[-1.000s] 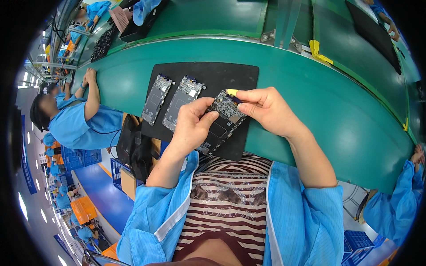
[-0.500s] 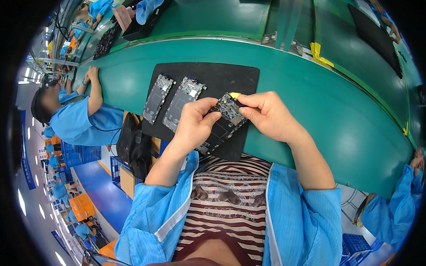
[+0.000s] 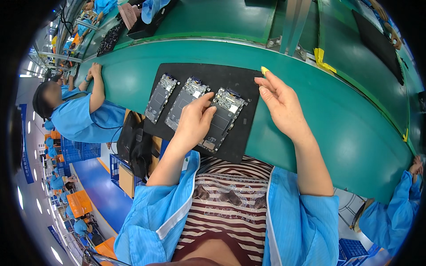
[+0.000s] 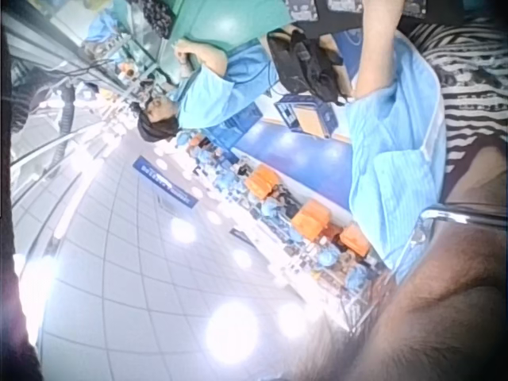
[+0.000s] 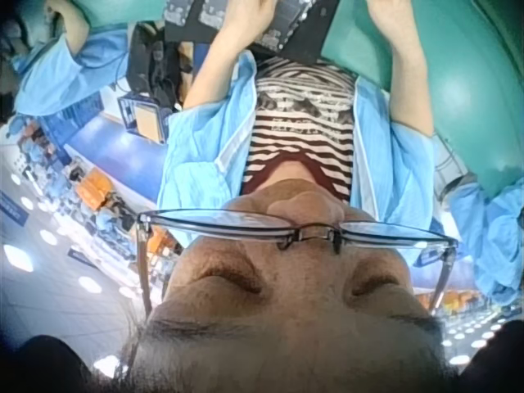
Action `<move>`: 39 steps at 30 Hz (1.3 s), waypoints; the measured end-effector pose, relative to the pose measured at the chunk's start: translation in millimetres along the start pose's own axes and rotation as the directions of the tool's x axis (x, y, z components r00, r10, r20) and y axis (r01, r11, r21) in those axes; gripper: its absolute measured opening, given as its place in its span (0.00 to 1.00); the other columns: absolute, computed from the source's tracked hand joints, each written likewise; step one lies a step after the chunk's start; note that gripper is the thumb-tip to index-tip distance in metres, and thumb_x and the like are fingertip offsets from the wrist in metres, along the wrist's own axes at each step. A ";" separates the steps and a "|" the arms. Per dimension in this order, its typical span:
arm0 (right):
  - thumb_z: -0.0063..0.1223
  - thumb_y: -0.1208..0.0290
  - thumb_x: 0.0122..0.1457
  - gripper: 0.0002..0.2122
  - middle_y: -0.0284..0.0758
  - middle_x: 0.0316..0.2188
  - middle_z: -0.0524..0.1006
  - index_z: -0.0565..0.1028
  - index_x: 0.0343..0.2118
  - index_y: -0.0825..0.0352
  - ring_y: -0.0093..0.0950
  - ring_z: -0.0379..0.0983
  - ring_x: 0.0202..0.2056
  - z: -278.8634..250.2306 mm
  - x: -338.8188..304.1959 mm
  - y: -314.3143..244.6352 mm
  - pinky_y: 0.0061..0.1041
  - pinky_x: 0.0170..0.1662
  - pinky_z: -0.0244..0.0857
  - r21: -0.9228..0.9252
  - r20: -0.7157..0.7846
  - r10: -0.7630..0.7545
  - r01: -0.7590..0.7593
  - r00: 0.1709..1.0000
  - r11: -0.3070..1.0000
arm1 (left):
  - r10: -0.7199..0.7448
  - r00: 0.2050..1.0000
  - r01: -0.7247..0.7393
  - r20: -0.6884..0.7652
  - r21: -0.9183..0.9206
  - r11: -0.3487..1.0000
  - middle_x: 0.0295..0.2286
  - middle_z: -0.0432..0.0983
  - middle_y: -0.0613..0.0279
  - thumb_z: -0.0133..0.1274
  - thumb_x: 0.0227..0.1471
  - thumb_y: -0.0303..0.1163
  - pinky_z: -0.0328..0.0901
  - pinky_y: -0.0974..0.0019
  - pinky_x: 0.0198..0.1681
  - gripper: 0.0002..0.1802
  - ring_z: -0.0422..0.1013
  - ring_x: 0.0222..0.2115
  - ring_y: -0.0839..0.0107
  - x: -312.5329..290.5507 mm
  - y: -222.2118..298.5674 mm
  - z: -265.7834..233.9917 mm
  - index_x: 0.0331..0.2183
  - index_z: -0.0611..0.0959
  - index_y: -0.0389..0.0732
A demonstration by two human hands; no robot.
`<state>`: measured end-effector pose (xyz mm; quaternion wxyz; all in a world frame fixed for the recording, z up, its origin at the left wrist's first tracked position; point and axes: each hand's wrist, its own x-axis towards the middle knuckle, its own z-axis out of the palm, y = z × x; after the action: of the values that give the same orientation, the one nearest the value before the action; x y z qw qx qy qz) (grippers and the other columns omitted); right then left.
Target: Assembling electronic components for smartphones on a factory production line.
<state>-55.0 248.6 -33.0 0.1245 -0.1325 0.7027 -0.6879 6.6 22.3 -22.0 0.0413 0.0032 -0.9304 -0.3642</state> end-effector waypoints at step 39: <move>0.53 0.70 0.51 0.26 0.48 0.50 0.64 0.61 0.53 0.70 0.47 0.59 0.51 -89.9 -133.9 -6.9 0.44 0.53 0.54 -0.827 -0.561 -0.494 -0.476 0.664 0.299 | 0.445 0.711 -0.210 0.544 -0.439 0.873 0.46 0.67 0.41 0.44 0.56 0.48 0.58 0.60 0.53 0.37 0.63 0.48 0.53 20.0 39.2 75.2 0.54 0.62 0.25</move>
<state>38.0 380.3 -25.0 -0.2843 0.1119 0.9450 -0.1167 -18.3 101.4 -48.8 -0.2075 -0.2939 -0.7955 -0.4877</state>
